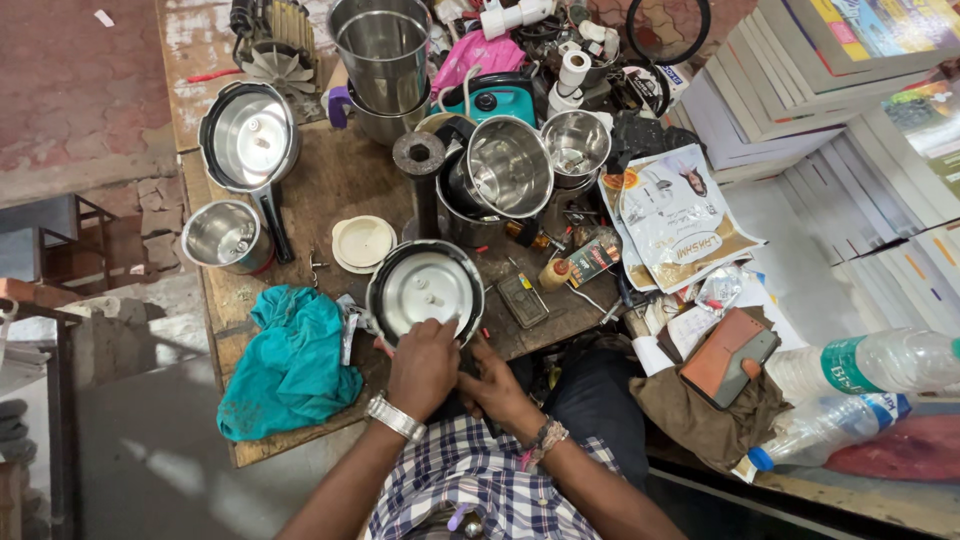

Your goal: The person assembles a small blender jar by inserting a blade assembly and securing the base, then places a rubber gasket on a pressure cooker lid. The person handles multiple small parts and tools on a cluttered workbench.

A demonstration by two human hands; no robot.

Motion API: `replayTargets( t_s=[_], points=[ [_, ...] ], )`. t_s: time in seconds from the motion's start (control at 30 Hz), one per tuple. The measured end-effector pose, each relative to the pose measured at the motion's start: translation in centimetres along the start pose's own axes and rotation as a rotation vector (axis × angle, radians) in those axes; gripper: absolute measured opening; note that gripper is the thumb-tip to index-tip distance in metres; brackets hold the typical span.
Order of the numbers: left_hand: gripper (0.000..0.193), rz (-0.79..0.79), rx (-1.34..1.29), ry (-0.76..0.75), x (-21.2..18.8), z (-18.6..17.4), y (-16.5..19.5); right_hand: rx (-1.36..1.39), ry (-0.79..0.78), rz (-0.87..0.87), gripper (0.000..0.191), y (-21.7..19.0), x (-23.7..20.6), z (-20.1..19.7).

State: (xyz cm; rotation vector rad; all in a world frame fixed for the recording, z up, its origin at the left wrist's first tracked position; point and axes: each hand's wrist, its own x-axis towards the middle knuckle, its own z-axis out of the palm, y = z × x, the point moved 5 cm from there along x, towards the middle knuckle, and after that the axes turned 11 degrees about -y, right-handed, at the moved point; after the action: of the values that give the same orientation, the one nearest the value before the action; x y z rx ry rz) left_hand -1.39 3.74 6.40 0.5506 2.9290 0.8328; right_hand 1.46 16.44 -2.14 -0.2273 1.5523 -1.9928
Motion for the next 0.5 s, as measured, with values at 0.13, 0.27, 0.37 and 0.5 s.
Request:
replayTargets(
  t_s=[0.13, 0.27, 0.37, 0.5],
  points=[
    [0.022, -0.081, -0.324, -0.160, 0.4, 0.0, -2.2, -0.040, -0.043, 0.021, 0.051, 0.0, -0.6, 0.7],
    [0.028, -0.271, -0.445, -0.260, -0.2, 0.8, -3.6, -0.034, -0.050, 0.080, 0.051, 0.9, -0.8, 0.8],
    [0.029, -0.079, -0.655, -0.034, 0.2, -1.9, -4.5, 0.027, 0.018, 0.135, 0.055, 1.5, -1.4, -0.5],
    [0.037, -0.119, -0.867, 0.318, 0.6, -7.9, -8.3, 0.031, 0.025, 0.163, 0.037, 1.5, -3.5, -2.3]
  ],
)
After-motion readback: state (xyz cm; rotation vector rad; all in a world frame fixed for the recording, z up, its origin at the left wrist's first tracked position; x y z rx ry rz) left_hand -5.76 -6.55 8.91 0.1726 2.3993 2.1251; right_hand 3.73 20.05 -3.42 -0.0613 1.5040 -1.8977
